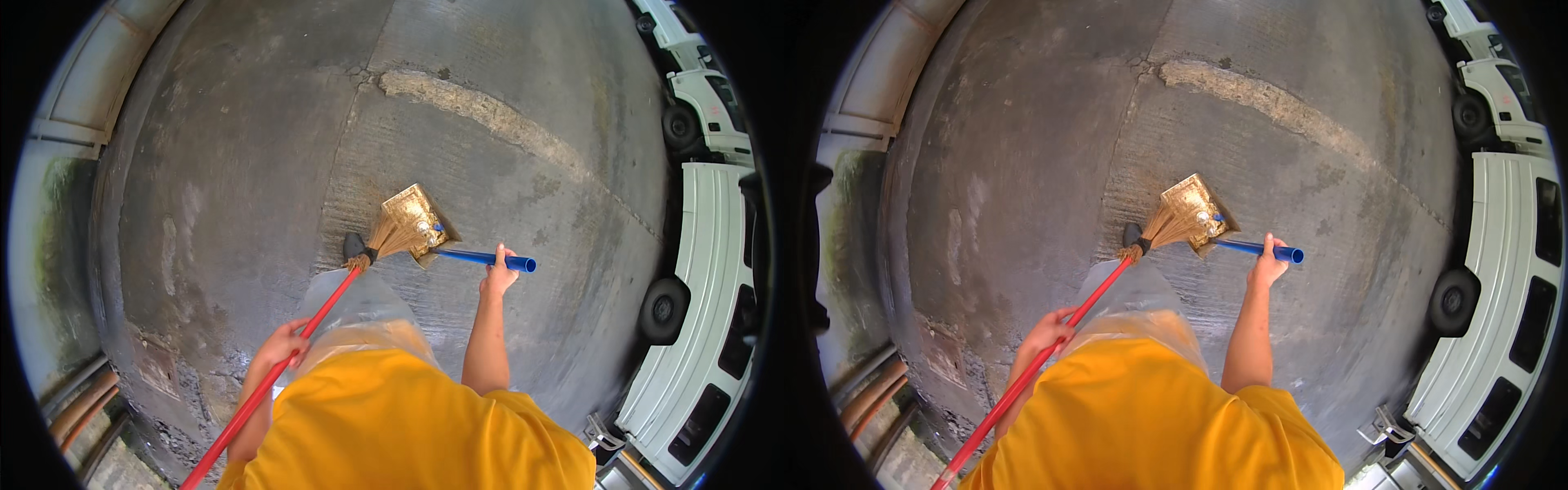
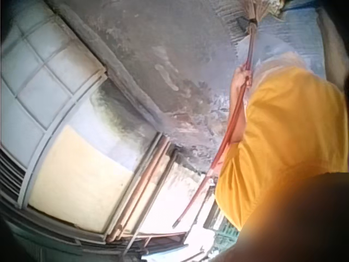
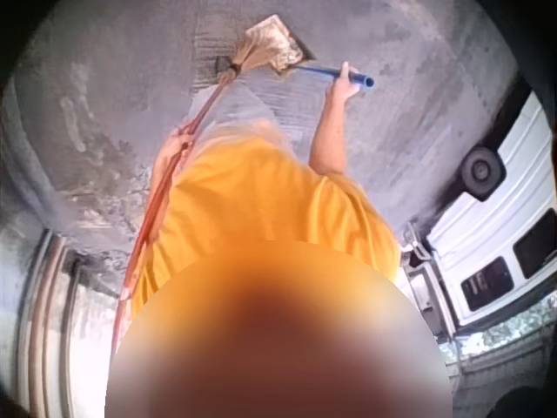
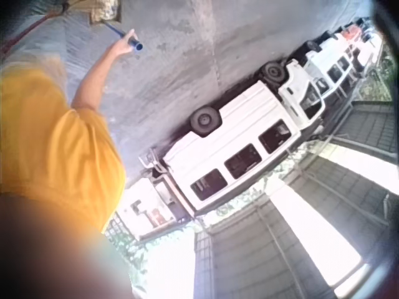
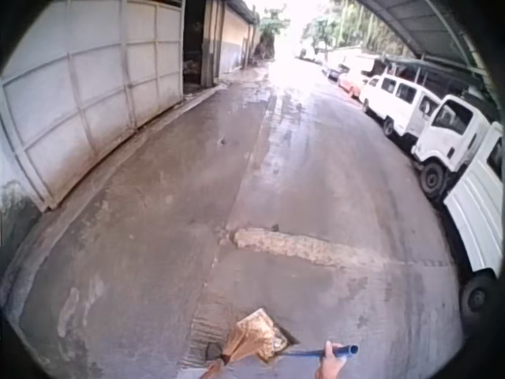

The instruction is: The person walks from an indoor storage area to an outdoor paved yard, picks up a broom and dustpan, and sweeps debris into the dustpan. The person continues sweeping the concrete surface and collecting scattered debris.

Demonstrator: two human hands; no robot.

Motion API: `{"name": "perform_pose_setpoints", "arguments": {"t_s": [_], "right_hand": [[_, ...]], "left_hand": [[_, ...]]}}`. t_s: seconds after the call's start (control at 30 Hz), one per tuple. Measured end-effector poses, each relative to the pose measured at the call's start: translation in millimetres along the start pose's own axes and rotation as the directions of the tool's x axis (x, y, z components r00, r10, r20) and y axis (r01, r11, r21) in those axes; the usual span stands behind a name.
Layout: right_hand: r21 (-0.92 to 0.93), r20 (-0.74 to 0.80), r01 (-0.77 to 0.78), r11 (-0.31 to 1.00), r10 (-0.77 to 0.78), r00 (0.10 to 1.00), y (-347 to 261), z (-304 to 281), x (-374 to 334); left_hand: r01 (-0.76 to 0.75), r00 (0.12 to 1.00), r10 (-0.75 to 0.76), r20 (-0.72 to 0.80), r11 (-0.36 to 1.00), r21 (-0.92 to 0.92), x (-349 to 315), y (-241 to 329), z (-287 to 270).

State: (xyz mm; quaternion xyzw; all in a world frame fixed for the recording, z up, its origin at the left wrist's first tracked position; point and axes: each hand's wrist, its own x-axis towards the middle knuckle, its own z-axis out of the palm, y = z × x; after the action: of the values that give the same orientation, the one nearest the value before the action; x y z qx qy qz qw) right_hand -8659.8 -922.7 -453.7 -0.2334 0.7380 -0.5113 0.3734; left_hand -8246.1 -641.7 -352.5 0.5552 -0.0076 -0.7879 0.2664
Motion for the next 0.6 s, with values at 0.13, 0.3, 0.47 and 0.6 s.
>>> {"name": "perform_pose_setpoints", "arguments": {"t_s": [0.13,0.3,0.47,0.6], "right_hand": [[-0.044,0.001,-0.004,0.999,0.004,1.000,-1,36,8],[0.041,-0.101,0.013,0.999,-0.009,0.995,5,57,-3],[0.020,-0.176,-0.059,0.998,0.061,0.982,-43,87,-12],[-0.035,-0.150,-0.018,0.999,0.012,0.989,-79,133,-18]], "left_hand": [[0.008,0.994,-0.013,-0.105,0.999,-0.047,-72,97,-20],[-0.137,0.966,0.097,-0.240,0.978,-0.158,-31,170,-88],[-0.005,0.979,-0.030,-0.203,0.985,-0.170,40,168,-132],[0.025,1.000,-0.025,-0.006,0.999,-0.044,48,176,-154]]}}
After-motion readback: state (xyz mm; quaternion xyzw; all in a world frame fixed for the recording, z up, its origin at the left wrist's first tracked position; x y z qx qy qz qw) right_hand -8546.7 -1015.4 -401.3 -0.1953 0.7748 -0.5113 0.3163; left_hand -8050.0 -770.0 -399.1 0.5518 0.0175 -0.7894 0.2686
